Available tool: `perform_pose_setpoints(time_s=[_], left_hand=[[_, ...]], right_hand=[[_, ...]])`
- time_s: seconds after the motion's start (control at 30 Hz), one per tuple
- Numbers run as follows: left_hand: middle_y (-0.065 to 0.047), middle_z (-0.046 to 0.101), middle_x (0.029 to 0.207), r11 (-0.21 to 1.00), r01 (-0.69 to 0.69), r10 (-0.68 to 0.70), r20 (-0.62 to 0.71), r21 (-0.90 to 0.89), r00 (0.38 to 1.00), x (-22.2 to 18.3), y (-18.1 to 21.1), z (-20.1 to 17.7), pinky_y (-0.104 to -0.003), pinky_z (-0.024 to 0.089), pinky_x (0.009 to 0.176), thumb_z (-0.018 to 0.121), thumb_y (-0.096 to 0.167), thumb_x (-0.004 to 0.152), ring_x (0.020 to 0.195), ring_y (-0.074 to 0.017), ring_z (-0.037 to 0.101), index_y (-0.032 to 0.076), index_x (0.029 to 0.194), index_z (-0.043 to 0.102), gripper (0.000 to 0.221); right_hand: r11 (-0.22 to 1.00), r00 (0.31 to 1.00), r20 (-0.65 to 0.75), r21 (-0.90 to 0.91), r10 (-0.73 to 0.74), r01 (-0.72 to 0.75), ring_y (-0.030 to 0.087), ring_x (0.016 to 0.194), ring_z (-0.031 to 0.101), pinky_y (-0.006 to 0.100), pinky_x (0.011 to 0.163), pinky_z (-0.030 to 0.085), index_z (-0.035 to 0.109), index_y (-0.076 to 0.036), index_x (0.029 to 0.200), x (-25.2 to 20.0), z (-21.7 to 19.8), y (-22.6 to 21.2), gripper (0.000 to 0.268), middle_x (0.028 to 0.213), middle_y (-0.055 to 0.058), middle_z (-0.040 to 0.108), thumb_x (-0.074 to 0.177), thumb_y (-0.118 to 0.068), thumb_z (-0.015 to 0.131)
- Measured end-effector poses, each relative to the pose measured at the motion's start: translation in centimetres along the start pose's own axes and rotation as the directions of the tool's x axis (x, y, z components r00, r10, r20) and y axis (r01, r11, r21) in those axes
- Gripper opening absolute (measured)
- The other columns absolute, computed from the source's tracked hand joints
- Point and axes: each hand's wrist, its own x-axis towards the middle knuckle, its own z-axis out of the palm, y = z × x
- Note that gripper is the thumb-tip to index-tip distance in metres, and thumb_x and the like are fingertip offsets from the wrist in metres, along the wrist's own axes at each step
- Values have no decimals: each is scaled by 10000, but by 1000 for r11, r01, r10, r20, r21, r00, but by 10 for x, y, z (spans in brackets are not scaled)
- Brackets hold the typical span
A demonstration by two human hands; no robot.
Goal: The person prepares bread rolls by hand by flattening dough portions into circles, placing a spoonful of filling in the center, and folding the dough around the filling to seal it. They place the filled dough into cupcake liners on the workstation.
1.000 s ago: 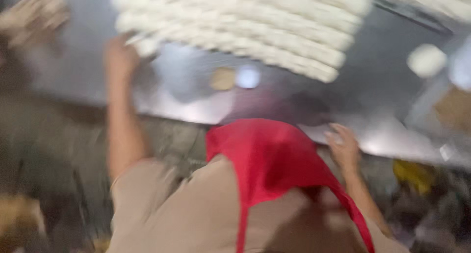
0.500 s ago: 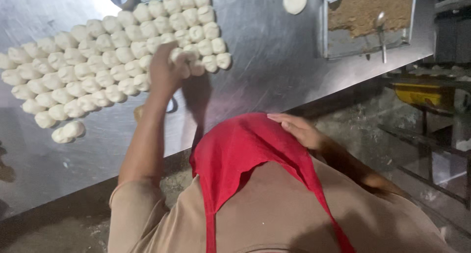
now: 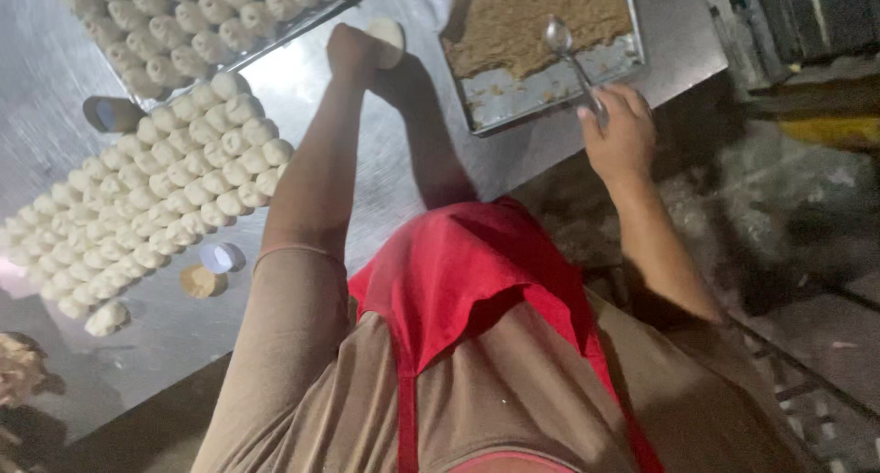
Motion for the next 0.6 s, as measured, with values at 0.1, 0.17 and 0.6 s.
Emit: perform_pose_setpoints(time_s=[0.1, 0.17, 0.6], left_hand=[[-170, 733, 939, 989, 143, -145, 150, 18, 978, -13, -13, -10, -434, 560, 842, 752, 322, 826, 926, -350, 725, 76, 957, 733, 279], [-155, 732, 925, 930, 327, -322, 57, -166, 945, -18, 4, -16, -409, 562, 832, 748, 306, 791, 916, -326, 729, 56, 939, 711, 293], [-212, 633, 1212, 940, -251, 155, -365, -233, 918, -164, 117, -156, -436, 525, 967, 658, 37, 934, 1119, -388, 631, 25, 1127, 661, 194]], right_hand=[[995, 999, 26, -90, -40, 42, 404, 1165, 604, 499, 1006, 459, 704, -15, 1235, 24, 31, 26, 320, 1254, 177, 666, 980, -190, 787], [992, 997, 66, -118, -28, 36, 400, 1124, 603, 516, 995, 437, 716, -20, 1213, 36, 45, 38, 315, 1184, 162, 688, 958, -191, 788], [997, 991, 122, -53, -51, 58, 431, 972, 656, 525, 847, 507, 693, -25, 1211, 38, 36, 17, 191, 1106, 210, 696, 1035, -76, 638]])
